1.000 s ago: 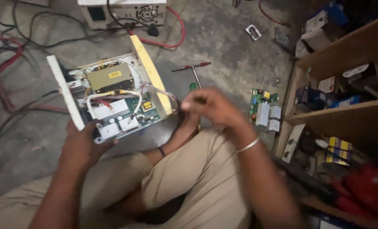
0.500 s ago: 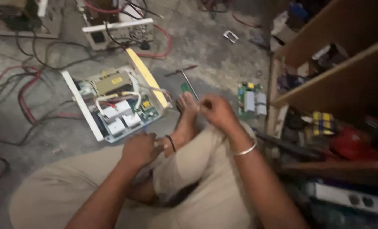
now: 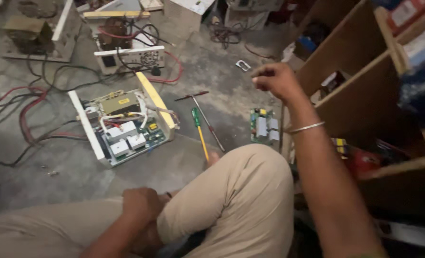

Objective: The person sits on the floor and uses a screwdriver to remove and install a circuit board into an electronic device. They handle the board, connect wires, and secure it with screws.

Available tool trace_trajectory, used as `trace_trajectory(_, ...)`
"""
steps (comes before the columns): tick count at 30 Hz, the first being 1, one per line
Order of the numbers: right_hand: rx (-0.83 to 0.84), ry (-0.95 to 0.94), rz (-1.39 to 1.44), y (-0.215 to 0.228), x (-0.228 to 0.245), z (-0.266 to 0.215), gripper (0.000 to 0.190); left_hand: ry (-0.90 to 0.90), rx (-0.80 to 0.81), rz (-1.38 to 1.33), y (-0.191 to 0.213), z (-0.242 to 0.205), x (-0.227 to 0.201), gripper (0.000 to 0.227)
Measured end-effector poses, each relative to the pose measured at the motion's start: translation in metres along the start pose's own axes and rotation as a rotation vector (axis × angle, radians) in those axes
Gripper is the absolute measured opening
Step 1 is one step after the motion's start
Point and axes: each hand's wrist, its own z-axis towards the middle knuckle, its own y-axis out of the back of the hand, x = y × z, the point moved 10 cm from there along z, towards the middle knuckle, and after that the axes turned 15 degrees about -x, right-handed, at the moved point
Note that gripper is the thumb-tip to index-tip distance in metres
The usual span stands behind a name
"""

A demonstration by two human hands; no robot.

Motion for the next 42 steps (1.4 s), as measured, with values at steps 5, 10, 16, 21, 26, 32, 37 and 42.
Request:
trace_trajectory(5,0.027,-0.001,-0.180,-0.053,-0.113,0.009,0.016,-0.182,-0.053,-0.075,-0.016,-0.005,-0.004,0.044)
trace_trajectory(10,0.125,-0.185,-0.240,-0.131,-0.250,-0.029,0.020,0.009,0.207,-0.337,-0.043,0.022,0.014,0.058)
trace_trajectory(16,0.144,0.016,-0.277,-0.165,-0.272,-0.035,0.023,0.024,0.325,-0.426,-0.056,0.062,0.021,0.054)
trace_trajectory(21,0.143,0.169,-0.271,-0.203,-0.232,-0.032,0.015,0.024,0.277,-0.336,-0.063,0.090,0.003,0.052)
trace_trajectory(26,0.405,-0.148,-0.114,-0.213,-0.258,-0.013,0.008,-0.001,0.053,-0.455,-0.083,0.161,-0.078,0.051)
trace_trajectory(32,0.015,-0.407,-0.275,-0.086,-0.381,0.092,0.023,0.063,-0.051,-0.507,-0.134,0.206,-0.147,0.051)
trace_trajectory(37,-0.119,-0.097,-0.777,0.020,-0.465,0.141,0.023,0.107,-0.053,-0.494,-0.171,0.203,-0.159,0.051)
trace_trajectory(42,-0.166,-0.068,-0.765,0.048,-0.510,0.153,0.017,0.126,-0.054,-0.470,-0.191,0.191,-0.161,0.051)
